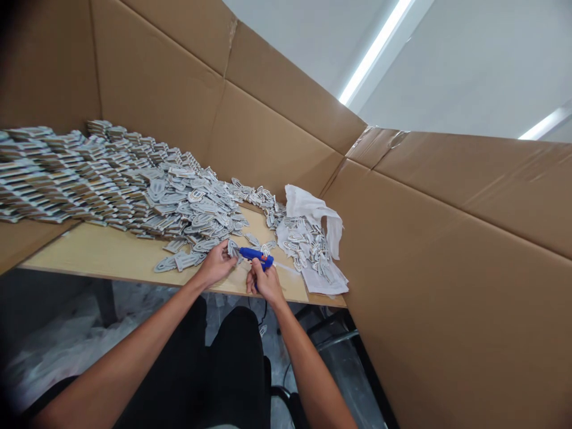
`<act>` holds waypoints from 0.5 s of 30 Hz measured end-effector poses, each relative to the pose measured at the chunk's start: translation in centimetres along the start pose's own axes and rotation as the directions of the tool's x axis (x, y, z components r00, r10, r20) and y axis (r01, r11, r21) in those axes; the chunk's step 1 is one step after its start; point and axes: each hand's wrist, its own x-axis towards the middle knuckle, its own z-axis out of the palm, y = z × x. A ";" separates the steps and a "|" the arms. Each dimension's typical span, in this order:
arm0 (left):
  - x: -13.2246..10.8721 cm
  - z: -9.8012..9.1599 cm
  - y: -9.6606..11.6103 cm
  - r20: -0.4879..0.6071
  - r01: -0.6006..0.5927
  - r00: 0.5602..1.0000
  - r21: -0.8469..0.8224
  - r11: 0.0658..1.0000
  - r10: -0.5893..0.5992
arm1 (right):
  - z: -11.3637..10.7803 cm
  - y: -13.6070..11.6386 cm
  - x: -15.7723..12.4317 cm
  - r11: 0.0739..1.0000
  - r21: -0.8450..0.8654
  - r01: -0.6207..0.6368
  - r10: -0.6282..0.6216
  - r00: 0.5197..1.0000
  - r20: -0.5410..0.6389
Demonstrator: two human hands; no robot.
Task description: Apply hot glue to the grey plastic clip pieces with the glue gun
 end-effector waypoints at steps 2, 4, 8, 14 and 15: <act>0.0 0.0 0.0 0.002 -0.004 1.000 -0.010 1.000 0.004 | 0.0 0.0 0.0 1.000 -0.011 -0.001 0.001 1.000 -0.006; 0.0 0.1 0.0 0.005 -0.004 1.000 -0.016 1.000 0.004 | 0.1 -0.1 0.0 1.000 -0.016 -0.001 0.001 1.000 -0.017; 0.0 0.1 -0.1 -0.007 -0.011 1.000 -0.012 1.000 0.011 | 0.4 -0.6 -0.5 0.999 -0.044 0.012 -0.014 0.999 -0.036; -0.2 0.1 -0.2 -0.069 -0.035 0.997 0.065 0.997 0.040 | 1.2 -0.4 -1.6 0.957 -0.271 0.104 -0.164 0.964 -0.207; -0.2 0.2 -0.2 -0.085 -0.030 0.996 0.077 0.997 0.037 | 1.2 -0.1 -1.7 0.947 -0.296 0.126 -0.202 0.949 -0.243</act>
